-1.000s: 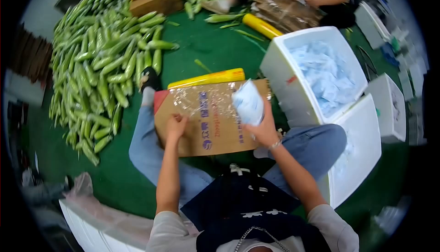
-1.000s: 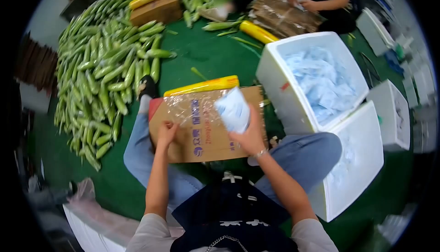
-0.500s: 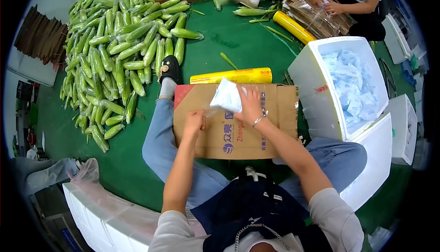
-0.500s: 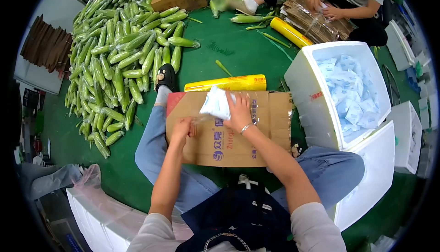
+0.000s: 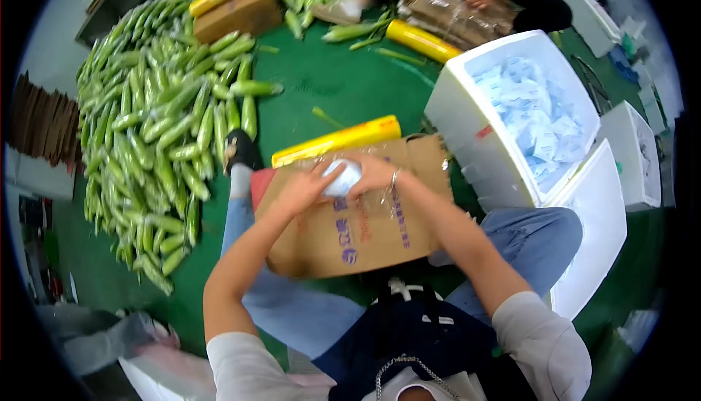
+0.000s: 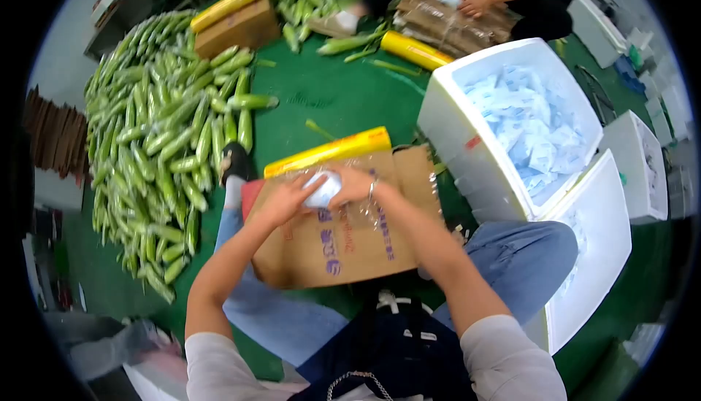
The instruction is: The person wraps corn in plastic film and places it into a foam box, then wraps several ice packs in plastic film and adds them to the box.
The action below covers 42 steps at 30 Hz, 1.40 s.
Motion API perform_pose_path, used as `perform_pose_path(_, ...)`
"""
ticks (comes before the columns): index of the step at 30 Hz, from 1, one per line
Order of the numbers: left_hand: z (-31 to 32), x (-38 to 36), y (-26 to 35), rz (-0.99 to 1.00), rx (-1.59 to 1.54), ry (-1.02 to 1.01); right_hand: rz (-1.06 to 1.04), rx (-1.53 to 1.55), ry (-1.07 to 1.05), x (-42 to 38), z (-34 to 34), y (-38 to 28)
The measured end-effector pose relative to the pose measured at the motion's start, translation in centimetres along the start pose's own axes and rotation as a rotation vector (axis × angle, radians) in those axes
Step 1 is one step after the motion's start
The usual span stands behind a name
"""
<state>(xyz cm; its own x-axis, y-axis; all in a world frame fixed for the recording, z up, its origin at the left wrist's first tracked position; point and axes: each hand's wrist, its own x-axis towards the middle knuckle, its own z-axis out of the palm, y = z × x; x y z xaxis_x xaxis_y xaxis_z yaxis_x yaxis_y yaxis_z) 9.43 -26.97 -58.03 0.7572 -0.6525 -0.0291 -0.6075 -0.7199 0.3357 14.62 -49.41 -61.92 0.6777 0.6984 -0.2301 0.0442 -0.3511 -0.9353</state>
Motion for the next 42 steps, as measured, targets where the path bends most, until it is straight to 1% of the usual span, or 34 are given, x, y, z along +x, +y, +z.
perform_pose_path(1, 0.1, -0.2, -0.5, 0.022, 0.041, 0.003, 0.093, -0.005, 0.097, -1.0, 1.0, 0.3)
perform_pose_path(2, 0.5, -0.1, -0.8, 0.071, 0.086, 0.029, 0.048, 0.117, 0.334, -2.9, 2.5, 0.0)
perform_pose_path(3, 0.9, 0.1, -1.2, 0.103, 0.053, 0.058, 0.024, 0.189, 0.564, -4.6, 4.1, 0.9)
perform_pose_path(4, 0.7, 0.3, -1.0, 0.120, 0.093, 0.108, -0.041, 0.243, 0.709, -6.6, 5.4, 0.3)
perform_pose_path(5, 0.8, 0.2, -0.8, 0.146, 0.151, 0.185, -0.075, 0.119, 0.756, -8.2, 6.7, 0.5)
perform_pose_path(6, -0.3, 0.2, 0.2, 0.114, 0.091, 0.142, 0.067, -0.200, 0.805, -9.9, 8.2, -0.3)
perform_pose_path(7, -1.3, 0.0, 1.1, 0.069, 0.027, 0.087, 0.040, -0.286, 0.823, -11.2, 8.8, -0.4)
perform_pose_path(8, -1.7, -0.1, 1.6, 0.091, 0.038, 0.092, 0.015, -0.363, 0.831, -12.3, 8.9, -0.3)
perform_pose_path(9, -2.0, -0.2, 2.0, 0.084, 0.061, 0.104, 0.010, -0.366, 0.852, -13.1, 8.4, -0.1)
perform_pose_path(11, -1.6, -0.2, 2.1, 0.084, 0.086, 0.122, 0.083, -0.265, 0.869, -15.1, 7.1, 0.5)
perform_pose_path(12, -1.0, -0.3, 1.9, 0.079, 0.070, 0.137, 0.084, -0.264, 0.877, -16.7, 6.0, -0.1)
perform_pose_path(14, -1.1, -0.2, 1.8, 0.074, 0.064, 0.159, 0.128, -0.433, 0.894, -19.7, 2.1, -1.4)
perform_pose_path(16, -1.7, -0.3, 2.6, 0.061, 0.069, 0.136, 0.005, -0.304, 0.943, -22.4, -1.4, -1.7)
perform_pose_path(17, -1.6, -0.2, 2.6, 0.065, 0.071, 0.136, 0.038, -0.225, 0.958, -23.9, -2.9, -4.3)
perform_pose_path(18, -1.4, -0.3, 2.3, 0.054, 0.058, 0.130, 0.074, -0.168, 0.924, -25.4, -4.5, -6.8)
perform_pose_path(19, -1.4, -0.3, 2.2, 0.043, 0.046, 0.128, 0.078, -0.189, 0.921, -26.9, -6.2, -10.0)
perform_pose_path(20, -1.8, -0.1, 2.5, 0.044, 0.053, 0.131, 0.078, -0.211, 0.918, -28.5, -8.2, -13.6)
perform_pose_path(21, -2.2, -0.2, 2.9, 0.021, 0.057, 0.110, 0.020, -0.104, 0.924, -30.4, -10.2, -17.6)
perform_pose_path(22, -2.5, -0.2, 3.3, -0.001, 0.058, 0.086, -0.170, -0.332, 0.982, -32.3, -12.9, -21.0)
perform_pose_path(23, -2.6, -0.1, 3.3, 0.001, 0.060, 0.085, -0.267, -0.351, 1.000, -34.4, -14.8, -26.4)
perform_pose_path(24, -2.6, 0.2, 3.2, 0.006, 0.047, 0.097, -0.478, -0.299, 1.018, -35.9, -17.0, -30.6)
perform_pose_path(25, -2.5, 0.0, 3.2, 0.009, 0.033, 0.102, -0.711, -0.364, 0.992, -37.5, -16.6, -36.5)
perform_pose_path(26, -2.7, -0.1, 3.3, 0.006, 0.035, 0.092, -0.787, -0.465, 1.031, -38.8, -16.8, -40.3)
perform_pose_path(28, -3.1, 0.3, 3.6, -0.014, 0.053, 0.085, -0.892, -0.669, 1.124, -41.1, -17.2, -45.7)
perform_pose_path(30, -2.8, 0.4, 3.4, -0.012, 0.047, 0.082, -0.952, -0.851, 1.231, -42.8, -17.7, -49.7)
perform_pose_path(32, -2.7, 0.8, 3.0, -0.005, 0.049, 0.090, -0.959, -0.971, 1.322, -43.5, -18.3, -51.8)
perform_pose_path(35, -2.3, 0.1, 2.6, 0.041, 0.105, 0.105, -0.931, -1.043, 1.411, -43.9, -19.3, -53.0)
perform_pose_path(37, -2.0, 0.8, 2.2, -0.057, 0.062, 0.040, -0.926, -1.063, 1.426, -44.3, -19.5, -53.1)
perform_pose_path(38, -2.1, 0.6, 2.1, -0.054, 0.067, 0.037, -0.927, -1.067, 1.437, -44.4, -19.6, -52.9)
perform_pose_path(40, -2.0, 0.9, 2.1, 0.027, 0.089, 0.109, -0.915, -1.081, 1.449, -44.6, -19.8, -52.9)
perform_pose_path(42, -1.8, 0.7, 1.9, 0.037, 0.082, 0.110, -0.908, -1.093, 1.462, -44.9, -20.0, -53.0)
